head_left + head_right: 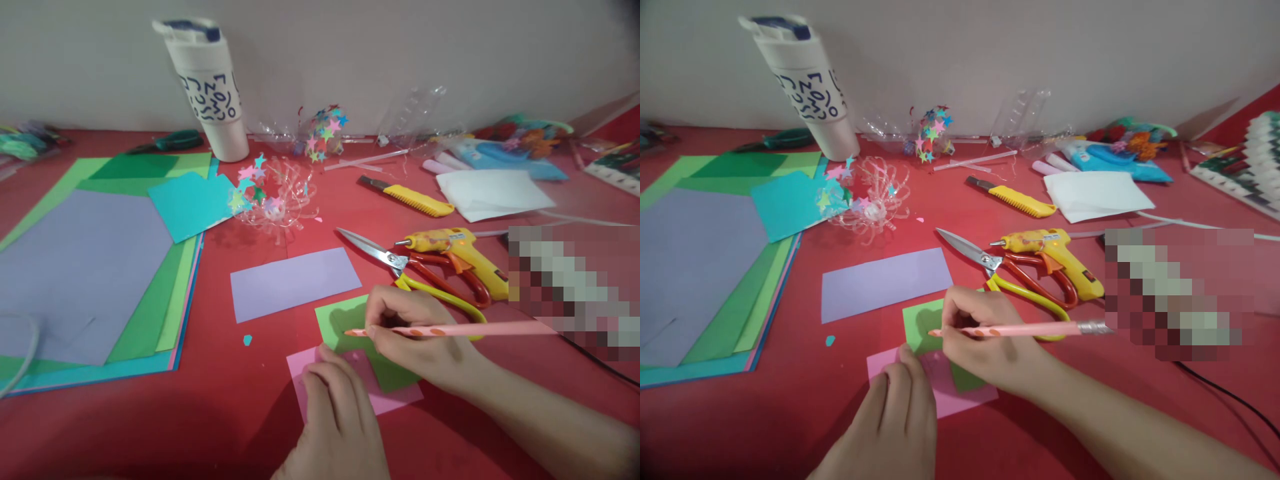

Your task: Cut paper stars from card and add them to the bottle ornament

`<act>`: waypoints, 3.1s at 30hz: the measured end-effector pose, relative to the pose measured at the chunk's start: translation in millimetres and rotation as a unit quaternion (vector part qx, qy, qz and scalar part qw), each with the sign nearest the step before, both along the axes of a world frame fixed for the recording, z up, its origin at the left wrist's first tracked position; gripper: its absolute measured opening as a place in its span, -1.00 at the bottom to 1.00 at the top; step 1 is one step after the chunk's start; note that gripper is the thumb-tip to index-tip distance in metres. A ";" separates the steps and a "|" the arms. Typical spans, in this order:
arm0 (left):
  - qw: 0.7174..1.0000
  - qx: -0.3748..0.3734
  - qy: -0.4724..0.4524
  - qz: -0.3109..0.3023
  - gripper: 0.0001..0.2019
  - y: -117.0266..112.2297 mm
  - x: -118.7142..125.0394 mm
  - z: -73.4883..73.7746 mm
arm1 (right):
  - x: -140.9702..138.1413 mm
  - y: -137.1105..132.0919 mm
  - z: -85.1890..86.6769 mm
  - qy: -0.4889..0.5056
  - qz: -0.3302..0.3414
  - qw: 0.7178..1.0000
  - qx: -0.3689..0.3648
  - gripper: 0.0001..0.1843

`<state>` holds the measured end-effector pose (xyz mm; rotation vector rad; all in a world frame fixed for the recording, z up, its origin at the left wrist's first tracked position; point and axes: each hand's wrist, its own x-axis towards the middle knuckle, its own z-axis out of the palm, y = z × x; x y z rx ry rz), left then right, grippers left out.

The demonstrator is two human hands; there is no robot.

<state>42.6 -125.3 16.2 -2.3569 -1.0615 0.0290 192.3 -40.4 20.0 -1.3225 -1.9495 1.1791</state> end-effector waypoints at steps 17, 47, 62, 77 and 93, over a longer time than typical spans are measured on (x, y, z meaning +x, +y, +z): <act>1.000 -0.031 0.001 0.001 -0.57 4.7 -0.4 3.6 | 0.0 0.1 0.5 0.005 0.002 1.000 -0.015 -0.85; 0.999 -0.020 0.023 -0.022 -0.57 4.6 -1.5 5.6 | -6.6 -2.5 -3.0 0.013 0.021 1.000 -0.018 -0.88; 0.999 -0.014 0.021 -0.020 -0.58 4.4 -1.8 3.9 | -9.6 -5.3 2.8 -0.017 -0.041 0.999 0.005 -0.85; 0.999 -0.023 0.023 -0.025 -0.55 5.5 -2.9 7.6 | -7.7 -2.6 4.3 -0.008 -0.070 0.998 0.000 -0.85; 0.999 -0.029 0.032 -0.022 -0.56 4.1 -2.2 5.7 | -7.6 -1.4 5.7 -0.013 -0.072 0.997 -0.022 -0.85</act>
